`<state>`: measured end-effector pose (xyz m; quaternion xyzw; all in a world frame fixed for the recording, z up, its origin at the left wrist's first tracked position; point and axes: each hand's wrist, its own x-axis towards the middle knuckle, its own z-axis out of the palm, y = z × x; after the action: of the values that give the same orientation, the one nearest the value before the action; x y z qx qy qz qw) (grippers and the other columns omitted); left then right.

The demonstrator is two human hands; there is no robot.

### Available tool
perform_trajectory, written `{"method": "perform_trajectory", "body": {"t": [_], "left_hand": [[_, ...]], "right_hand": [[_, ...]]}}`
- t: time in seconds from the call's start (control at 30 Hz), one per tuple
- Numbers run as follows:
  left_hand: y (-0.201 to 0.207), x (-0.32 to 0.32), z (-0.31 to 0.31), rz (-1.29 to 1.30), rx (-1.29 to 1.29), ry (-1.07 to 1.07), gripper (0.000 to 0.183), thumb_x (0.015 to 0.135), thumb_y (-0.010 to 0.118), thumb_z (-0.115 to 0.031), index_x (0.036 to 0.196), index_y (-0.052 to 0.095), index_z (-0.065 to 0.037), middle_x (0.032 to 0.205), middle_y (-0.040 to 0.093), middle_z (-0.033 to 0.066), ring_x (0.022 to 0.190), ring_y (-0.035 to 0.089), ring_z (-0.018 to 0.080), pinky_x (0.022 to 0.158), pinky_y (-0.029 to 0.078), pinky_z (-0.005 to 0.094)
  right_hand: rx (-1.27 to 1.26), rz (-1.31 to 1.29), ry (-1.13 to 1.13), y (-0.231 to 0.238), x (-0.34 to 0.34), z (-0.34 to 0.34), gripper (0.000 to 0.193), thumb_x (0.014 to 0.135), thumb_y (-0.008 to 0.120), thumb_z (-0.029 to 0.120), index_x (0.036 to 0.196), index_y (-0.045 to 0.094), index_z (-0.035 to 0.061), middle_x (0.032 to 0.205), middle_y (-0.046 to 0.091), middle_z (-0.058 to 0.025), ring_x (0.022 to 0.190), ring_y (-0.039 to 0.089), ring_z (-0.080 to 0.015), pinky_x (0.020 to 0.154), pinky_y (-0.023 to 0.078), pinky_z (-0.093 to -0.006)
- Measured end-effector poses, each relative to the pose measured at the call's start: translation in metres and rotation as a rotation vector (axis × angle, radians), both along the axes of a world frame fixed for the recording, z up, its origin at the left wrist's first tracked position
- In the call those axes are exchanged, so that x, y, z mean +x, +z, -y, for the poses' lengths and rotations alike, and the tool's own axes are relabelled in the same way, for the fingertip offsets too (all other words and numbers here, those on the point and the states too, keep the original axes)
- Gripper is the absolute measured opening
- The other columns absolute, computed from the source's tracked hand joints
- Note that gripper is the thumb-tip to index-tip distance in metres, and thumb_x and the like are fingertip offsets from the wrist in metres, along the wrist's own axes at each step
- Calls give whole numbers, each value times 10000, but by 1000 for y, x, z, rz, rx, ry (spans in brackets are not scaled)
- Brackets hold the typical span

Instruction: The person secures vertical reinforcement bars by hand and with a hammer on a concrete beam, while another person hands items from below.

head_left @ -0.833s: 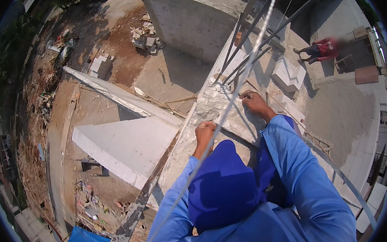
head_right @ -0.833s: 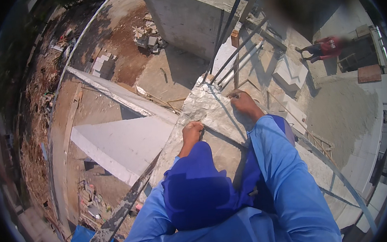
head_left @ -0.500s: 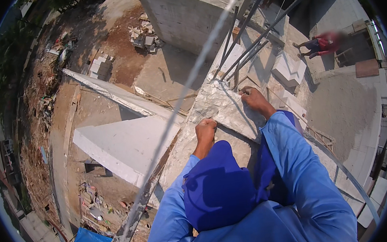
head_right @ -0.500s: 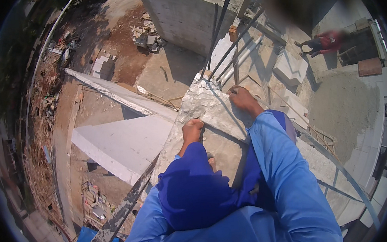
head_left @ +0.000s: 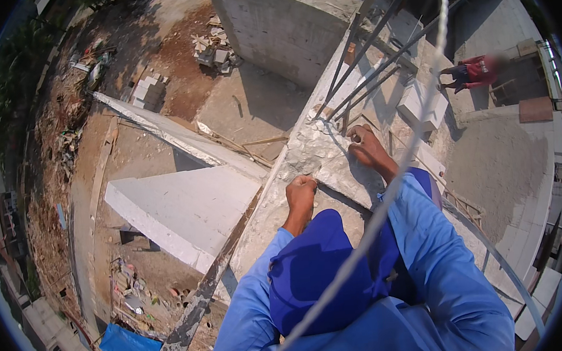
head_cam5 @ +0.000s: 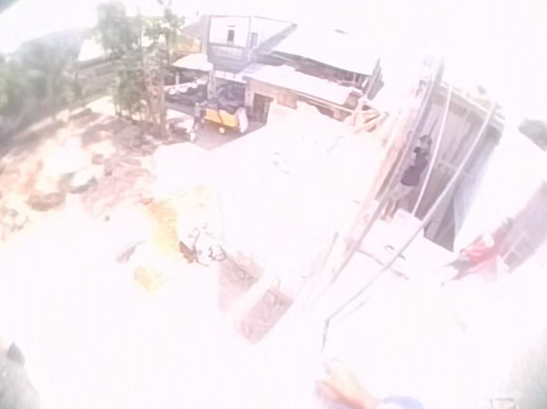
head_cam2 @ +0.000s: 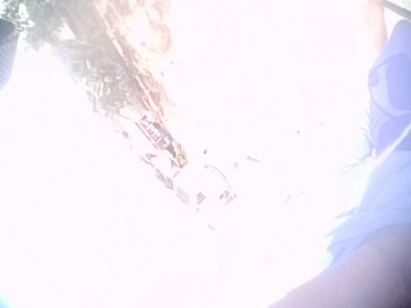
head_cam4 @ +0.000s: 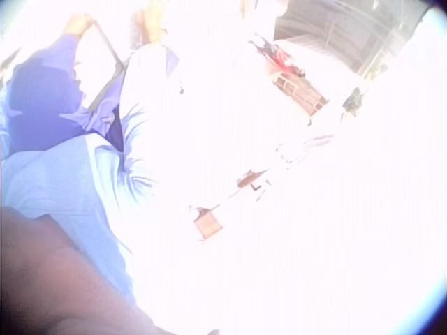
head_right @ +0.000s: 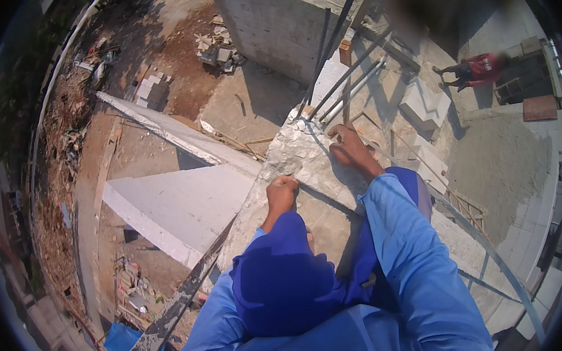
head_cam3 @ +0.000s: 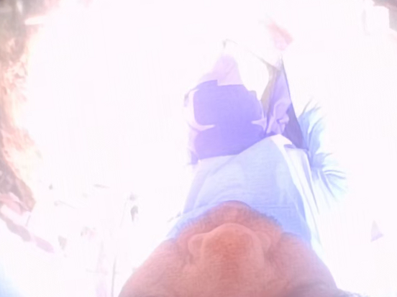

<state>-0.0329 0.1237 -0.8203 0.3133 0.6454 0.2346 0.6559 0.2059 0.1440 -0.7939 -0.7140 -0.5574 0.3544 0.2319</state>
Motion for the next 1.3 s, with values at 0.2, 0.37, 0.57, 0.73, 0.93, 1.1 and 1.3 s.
{"method": "perform_trajectory", "body": {"t": [0.2, 0.37, 0.57, 0.73, 0.93, 1.1, 1.3], "left_hand": [[-3, 8, 6, 38, 3, 15, 68, 792, 649, -29, 840, 662, 17, 712, 600, 8, 622, 507, 89, 563, 395, 261], [1, 8, 8, 26, 12, 18, 72, 795, 649, -32, 843, 664, 20, 714, 601, 8, 623, 506, 86, 565, 394, 256], [-9, -8, 6, 14, 25, 28, 93, 767, 680, -79, 806, 707, 1, 725, 653, 21, 666, 563, 98, 628, 458, 265], [1, 12, -5, 44, 28, -17, 83, 774, 640, -42, 822, 670, 19, 706, 614, 18, 625, 521, 95, 575, 406, 252], [-15, 0, 0, 69, -106, -139, 57, 884, 555, -143, 831, 570, -128, 619, 470, -28, 475, 410, 71, 391, 303, 237], [-11, -14, -17, -149, -184, -415, 87, 968, 505, -244, 918, 484, -176, 558, 404, -13, 410, 357, 108, 348, 305, 289], [-7, -24, -41, -205, -44, -492, 82, 941, 514, -221, 890, 481, -165, 549, 389, -16, 416, 351, 104, 356, 277, 284]], "right_hand": [[1, -9, -4, 33, -21, -8, 358, 694, 715, 171, 1033, 698, 57, 958, 565, -200, 926, 591, -319, 807, 473, -396], [-58, -120, 13, 33, -24, -7, 298, 684, 736, 222, 933, 720, 60, 938, 578, -160, 880, 593, -290, 773, 471, -387], [-150, -223, -9, 13, -35, -15, 286, 724, 717, 246, 927, 717, 45, 924, 642, -151, 835, 620, -279, 748, 485, -384], [-99, 57, 58, 37, -4, -8, 322, 777, 705, 239, 1041, 671, 56, 915, 647, -151, 866, 609, -297, 772, 472, -436], [39, 294, 38, 135, 44, 45, 307, 837, 640, 263, 1089, 630, 89, 1022, 579, -120, 1062, 552, -329, 888, 386, -510], [265, 117, -459, 189, 104, 171, 221, 851, 627, 202, 1012, 649, 52, 963, 560, -135, 954, 568, -303, 847, 435, -425], [266, -103, -1220, 130, 112, 356, 209, 906, 572, 141, 1040, 660, 8, 923, 596, -102, 816, 569, -174, 743, 464, -329]]}}
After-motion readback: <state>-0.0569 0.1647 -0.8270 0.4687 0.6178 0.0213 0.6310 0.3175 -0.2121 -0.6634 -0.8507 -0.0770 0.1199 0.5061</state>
